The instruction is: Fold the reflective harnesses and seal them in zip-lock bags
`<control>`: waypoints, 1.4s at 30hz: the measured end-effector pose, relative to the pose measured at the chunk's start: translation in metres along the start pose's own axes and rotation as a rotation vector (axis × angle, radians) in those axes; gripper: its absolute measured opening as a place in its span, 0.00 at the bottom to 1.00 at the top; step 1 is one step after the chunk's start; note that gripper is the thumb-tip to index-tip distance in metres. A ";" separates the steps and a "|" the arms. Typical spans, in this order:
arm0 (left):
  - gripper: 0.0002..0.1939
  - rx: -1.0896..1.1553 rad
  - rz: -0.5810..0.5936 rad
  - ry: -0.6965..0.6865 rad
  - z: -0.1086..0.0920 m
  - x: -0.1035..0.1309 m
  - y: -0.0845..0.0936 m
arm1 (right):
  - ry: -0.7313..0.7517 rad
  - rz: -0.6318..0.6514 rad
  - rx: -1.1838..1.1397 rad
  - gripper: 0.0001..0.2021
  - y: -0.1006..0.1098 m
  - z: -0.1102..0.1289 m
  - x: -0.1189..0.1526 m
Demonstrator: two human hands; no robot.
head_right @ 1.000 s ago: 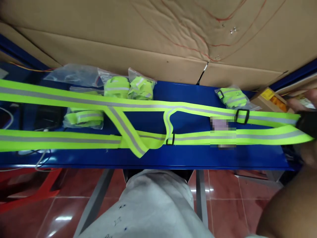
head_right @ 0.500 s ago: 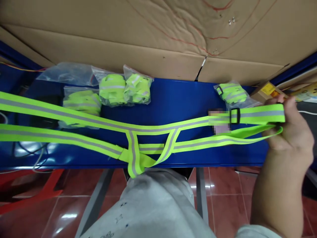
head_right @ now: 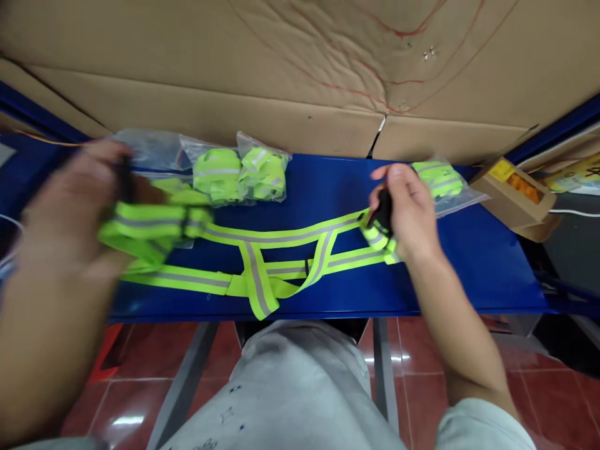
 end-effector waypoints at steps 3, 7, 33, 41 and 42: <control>0.29 0.207 0.381 0.071 0.023 0.020 -0.088 | 0.106 0.191 0.004 0.22 -0.060 0.009 0.020; 0.33 0.262 0.644 0.223 0.045 0.039 -0.165 | 0.139 0.302 -0.084 0.21 -0.101 0.013 0.035; 0.13 0.435 0.291 0.124 0.014 -0.003 -0.159 | 0.298 0.348 0.275 0.33 -0.095 0.026 0.049; 0.22 0.382 0.479 0.428 0.047 0.005 -0.151 | 0.272 0.360 0.212 0.27 -0.096 -0.011 0.035; 0.26 0.342 0.443 0.438 0.054 0.005 -0.149 | 0.253 0.344 0.232 0.26 -0.097 -0.017 0.033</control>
Point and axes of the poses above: each hand's wrist, its own x-axis away from the middle knuckle, its own y-axis out of the back of the hand, z = x × y, the point moved 8 cm from there along -x, towards the middle knuckle, and after that the axes turned 5 degrees about -y, right-handed, at the moved point
